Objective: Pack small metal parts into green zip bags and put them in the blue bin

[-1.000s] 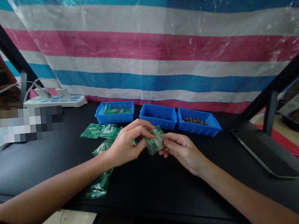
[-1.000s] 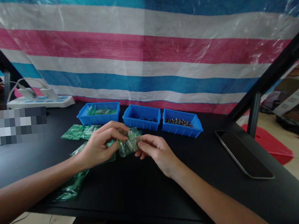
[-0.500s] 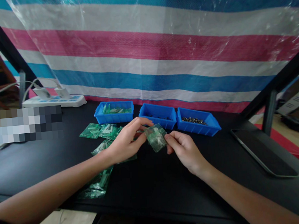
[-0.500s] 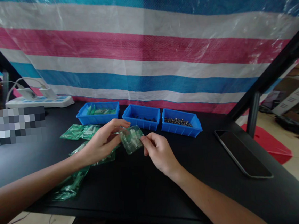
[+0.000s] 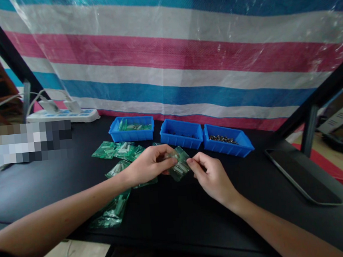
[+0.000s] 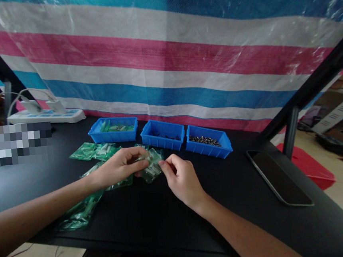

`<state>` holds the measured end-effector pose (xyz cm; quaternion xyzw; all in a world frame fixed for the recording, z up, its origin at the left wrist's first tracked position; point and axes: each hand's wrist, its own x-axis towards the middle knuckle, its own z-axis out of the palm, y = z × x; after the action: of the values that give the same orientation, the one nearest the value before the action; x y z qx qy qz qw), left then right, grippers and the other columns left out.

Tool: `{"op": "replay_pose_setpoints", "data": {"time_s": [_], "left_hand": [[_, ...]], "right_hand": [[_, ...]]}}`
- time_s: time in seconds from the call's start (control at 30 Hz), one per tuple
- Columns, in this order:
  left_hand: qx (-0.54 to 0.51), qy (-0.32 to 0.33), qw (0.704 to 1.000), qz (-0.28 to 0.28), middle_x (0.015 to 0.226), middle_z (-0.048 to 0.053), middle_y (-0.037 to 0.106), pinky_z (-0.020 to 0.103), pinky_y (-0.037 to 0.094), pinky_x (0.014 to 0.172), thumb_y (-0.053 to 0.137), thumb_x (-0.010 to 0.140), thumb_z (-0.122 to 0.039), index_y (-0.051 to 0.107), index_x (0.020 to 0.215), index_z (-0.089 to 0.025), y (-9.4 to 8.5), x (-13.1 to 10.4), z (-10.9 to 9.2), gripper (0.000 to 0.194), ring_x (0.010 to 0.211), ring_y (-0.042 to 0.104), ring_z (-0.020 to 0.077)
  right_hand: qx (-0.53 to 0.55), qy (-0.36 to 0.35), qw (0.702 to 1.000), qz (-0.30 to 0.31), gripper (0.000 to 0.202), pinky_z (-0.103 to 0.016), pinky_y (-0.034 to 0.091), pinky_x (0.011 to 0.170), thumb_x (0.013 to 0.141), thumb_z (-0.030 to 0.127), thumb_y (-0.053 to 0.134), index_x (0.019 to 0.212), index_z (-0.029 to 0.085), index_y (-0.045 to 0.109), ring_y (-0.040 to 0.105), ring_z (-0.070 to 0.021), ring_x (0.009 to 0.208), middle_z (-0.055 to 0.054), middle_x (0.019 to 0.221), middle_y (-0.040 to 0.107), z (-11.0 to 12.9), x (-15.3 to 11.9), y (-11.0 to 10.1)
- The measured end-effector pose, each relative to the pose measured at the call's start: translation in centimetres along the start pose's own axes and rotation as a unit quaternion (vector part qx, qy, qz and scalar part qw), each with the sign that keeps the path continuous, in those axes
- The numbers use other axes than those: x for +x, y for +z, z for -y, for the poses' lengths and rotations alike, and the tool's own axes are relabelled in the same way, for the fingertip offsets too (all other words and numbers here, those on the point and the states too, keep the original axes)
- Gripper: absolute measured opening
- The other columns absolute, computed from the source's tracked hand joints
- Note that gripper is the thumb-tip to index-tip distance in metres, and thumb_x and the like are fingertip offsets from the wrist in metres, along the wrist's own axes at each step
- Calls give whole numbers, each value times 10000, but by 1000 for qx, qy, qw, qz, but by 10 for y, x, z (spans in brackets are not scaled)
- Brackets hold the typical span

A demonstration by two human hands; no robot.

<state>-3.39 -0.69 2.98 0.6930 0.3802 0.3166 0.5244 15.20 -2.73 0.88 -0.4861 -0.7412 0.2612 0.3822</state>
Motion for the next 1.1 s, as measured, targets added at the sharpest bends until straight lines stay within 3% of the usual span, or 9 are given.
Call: {"op": "replay_pose_setpoints", "data": {"time_s": [0.17, 0.33, 0.57, 0.63, 0.77, 0.97, 1.1], "left_hand": [[26, 15, 998, -57, 656, -15, 542, 192, 423, 476, 538, 791, -321, 507, 828, -131, 0, 1, 3, 196, 512, 513, 81], [43, 38, 996, -62, 676, -18, 530, 191, 390, 458, 517, 806, -344, 522, 862, -136, -1, 1, 3, 215, 498, 481, 74], [175, 78, 976, -99, 710, -27, 494, 189, 300, 467, 536, 790, -317, 570, 849, -142, -6, 5, 9, 187, 512, 355, 61], [187, 68, 977, -74, 704, -32, 474, 189, 294, 474, 541, 785, -322, 565, 809, -140, -9, 6, 8, 185, 520, 352, 62], [113, -9, 993, 36, 638, -34, 472, 187, 267, 467, 507, 812, -403, 540, 701, -132, -17, 5, 2, 295, 517, 346, 64], [-108, -140, 981, 86, 554, 13, 581, 193, 240, 412, 333, 828, -607, 575, 927, -122, -26, 6, 2, 551, 383, 308, 56], [-177, -148, 970, 82, 651, 76, 657, 195, 341, 470, 482, 775, -580, 599, 844, -96, -22, 6, 3, 503, 458, 468, 79]], "right_hand": [[32, -17, 999, 33, 200, -221, 340, 465, 848, 356, 478, 789, 175, 539, 474, -110, 485, 25, 550, 498, -1, 1, 2], [10, -39, 999, -22, 227, -222, 314, 443, 833, 324, 505, 653, 187, 484, 423, -97, 448, 42, 498, 439, 3, 0, -1], [-64, -177, 980, -61, 203, -231, 371, 523, 827, 199, 510, 626, 184, 494, 463, -102, 506, 29, 539, 471, 4, -3, -3], [-85, -224, 968, -80, 197, -236, 369, 525, 818, 167, 515, 622, 177, 509, 457, -104, 514, 25, 536, 468, 4, -3, -2], [-121, -285, 945, -106, 196, -242, 351, 514, 800, 117, 529, 609, 162, 517, 425, -98, 503, 22, 521, 455, 5, -3, -4], [-161, -348, 918, -100, 128, -259, 356, 530, 781, 100, 562, 663, 149, 553, 444, -106, 527, -4, 558, 525, 6, -7, -7], [-174, -359, 913, -88, 139, -267, 355, 536, 776, 114, 578, 646, 153, 548, 452, -109, 529, -8, 558, 546, 7, -8, -7]]}}
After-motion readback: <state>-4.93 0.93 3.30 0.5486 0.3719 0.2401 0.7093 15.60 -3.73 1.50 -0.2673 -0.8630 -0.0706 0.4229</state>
